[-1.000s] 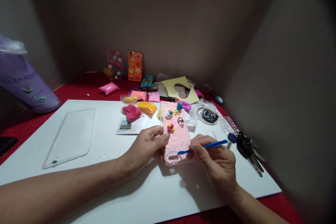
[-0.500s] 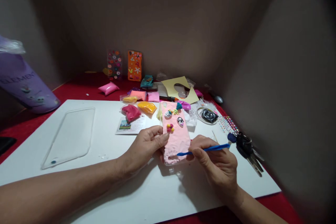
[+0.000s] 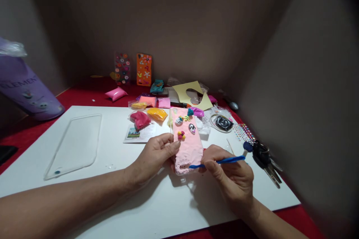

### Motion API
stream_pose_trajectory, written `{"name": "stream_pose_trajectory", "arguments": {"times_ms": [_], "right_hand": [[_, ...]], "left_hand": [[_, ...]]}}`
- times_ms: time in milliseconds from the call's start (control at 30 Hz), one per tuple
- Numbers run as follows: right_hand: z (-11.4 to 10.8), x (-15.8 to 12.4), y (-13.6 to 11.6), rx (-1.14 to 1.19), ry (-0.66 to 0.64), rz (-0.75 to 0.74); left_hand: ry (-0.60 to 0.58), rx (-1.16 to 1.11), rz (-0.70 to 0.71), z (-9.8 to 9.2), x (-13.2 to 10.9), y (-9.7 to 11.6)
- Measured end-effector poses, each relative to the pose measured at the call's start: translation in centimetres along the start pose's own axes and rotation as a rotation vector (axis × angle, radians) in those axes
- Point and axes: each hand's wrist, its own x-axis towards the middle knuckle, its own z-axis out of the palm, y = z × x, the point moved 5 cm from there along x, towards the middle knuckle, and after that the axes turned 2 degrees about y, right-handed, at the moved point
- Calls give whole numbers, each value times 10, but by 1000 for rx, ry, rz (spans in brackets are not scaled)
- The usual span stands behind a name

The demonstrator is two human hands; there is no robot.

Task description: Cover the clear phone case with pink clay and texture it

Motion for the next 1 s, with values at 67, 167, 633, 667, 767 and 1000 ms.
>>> {"name": "stream_pose_trajectory", "arguments": {"times_ms": [67, 167, 633, 667, 767, 1000], "right_hand": [[1, 0, -3, -15, -19, -26], [2, 0, -5, -41, -30, -58], [3, 2, -5, -54, -42, -73], [3, 2, -5, -53, -34, -71], [3, 3, -4, -39, -20, -78], [5, 4, -4, -52, -74, -63]], "left_hand": [[1, 3, 2, 0, 0, 0], [-3, 8, -1, 1, 0, 1], [12, 16, 10, 0, 0, 1], [12, 24, 11, 0, 0, 1], [15, 31, 9, 0, 1, 1], [-2, 1, 13, -1, 1, -1]]}}
